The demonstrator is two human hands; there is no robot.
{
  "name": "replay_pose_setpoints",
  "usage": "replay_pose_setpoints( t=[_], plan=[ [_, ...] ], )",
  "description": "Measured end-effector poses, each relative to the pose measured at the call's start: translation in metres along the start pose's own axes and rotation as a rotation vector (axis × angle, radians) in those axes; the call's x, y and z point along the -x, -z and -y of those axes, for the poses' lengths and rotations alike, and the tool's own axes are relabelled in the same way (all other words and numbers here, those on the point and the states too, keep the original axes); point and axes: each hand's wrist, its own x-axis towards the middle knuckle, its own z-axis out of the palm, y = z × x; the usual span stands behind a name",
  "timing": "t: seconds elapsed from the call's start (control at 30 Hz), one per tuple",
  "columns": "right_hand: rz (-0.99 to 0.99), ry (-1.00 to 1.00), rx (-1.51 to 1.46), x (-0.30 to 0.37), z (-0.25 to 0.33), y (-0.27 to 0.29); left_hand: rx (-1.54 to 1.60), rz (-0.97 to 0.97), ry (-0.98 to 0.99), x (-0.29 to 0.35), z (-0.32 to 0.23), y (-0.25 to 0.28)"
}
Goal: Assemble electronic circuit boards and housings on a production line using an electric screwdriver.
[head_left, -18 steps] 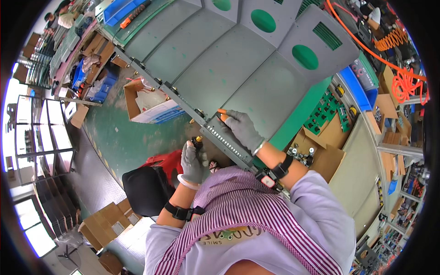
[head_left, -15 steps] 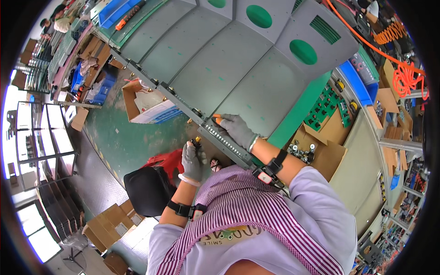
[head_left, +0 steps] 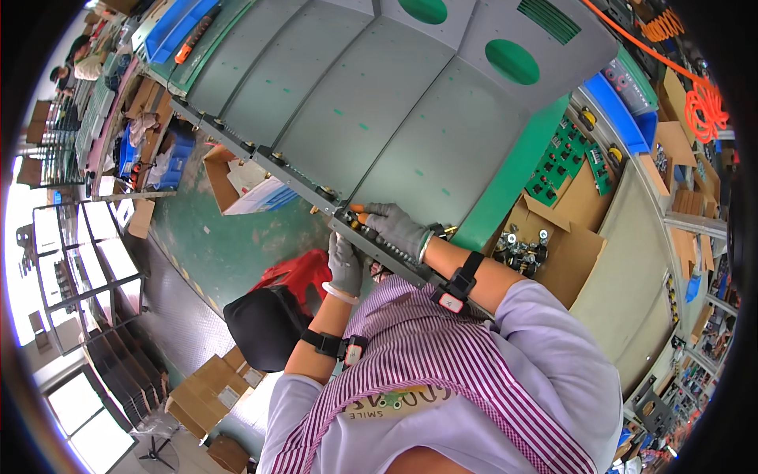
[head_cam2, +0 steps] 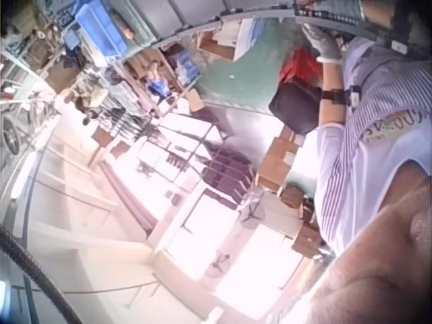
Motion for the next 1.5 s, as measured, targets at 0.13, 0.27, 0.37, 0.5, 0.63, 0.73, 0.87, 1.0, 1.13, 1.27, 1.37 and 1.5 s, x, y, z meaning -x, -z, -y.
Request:
replay_pose_setpoints(
  t=[0.13,0.27,0.37,0.5,0.63,0.73,0.87,1.0,1.13,1.27,1.37,1.5],
  plan=[
    [0.044,0.011,-0.035,0.004,0.003,0.003,-0.321,0.009,-0.206,0.003,0.004,-0.002],
    [0.004,-0.005,0.030,0.007,0.007,0.002,-0.153,0.147,-0.225,0.008,-0.002,-0.011],
    [0.054,-0.011,-0.002,0.014,0.010,0.003,0.217,0.068,0.041,0.011,-0.011,-0.018],
    [0.066,0.029,0.058,0.009,0.010,0.002,-0.201,0.103,-0.010,0.002,-0.005,0.006],
    [0.198,0.049,0.010,-0.002,0.019,0.006,-0.283,0.090,-0.055,0.001,-0.003,0.007],
    [0.246,0.043,0.285,-0.010,0.028,0.011,-0.271,0.079,-0.107,-0.006,0.004,0.012],
    [0.255,0.069,0.298,-0.013,0.032,0.013,-0.264,0.080,-0.037,-0.002,0.001,0.010],
    [0.247,0.066,0.286,-0.017,0.028,0.013,-0.278,0.056,-0.058,0.002,-0.001,0.003],
    [0.262,0.055,0.417,-0.022,0.029,0.011,-0.248,0.059,-0.058,0.000,0.001,0.006],
    [0.328,0.119,0.438,-0.019,0.030,0.016,-0.286,0.050,-0.056,0.002,-0.003,0.002],
    [0.347,0.170,0.480,-0.016,0.037,0.016,-0.228,0.041,0.002,0.003,-0.005,-0.001],
    [0.301,0.139,0.646,-0.009,0.046,0.016,-0.176,0.031,-0.022,0.009,-0.009,-0.010]
  ],
)
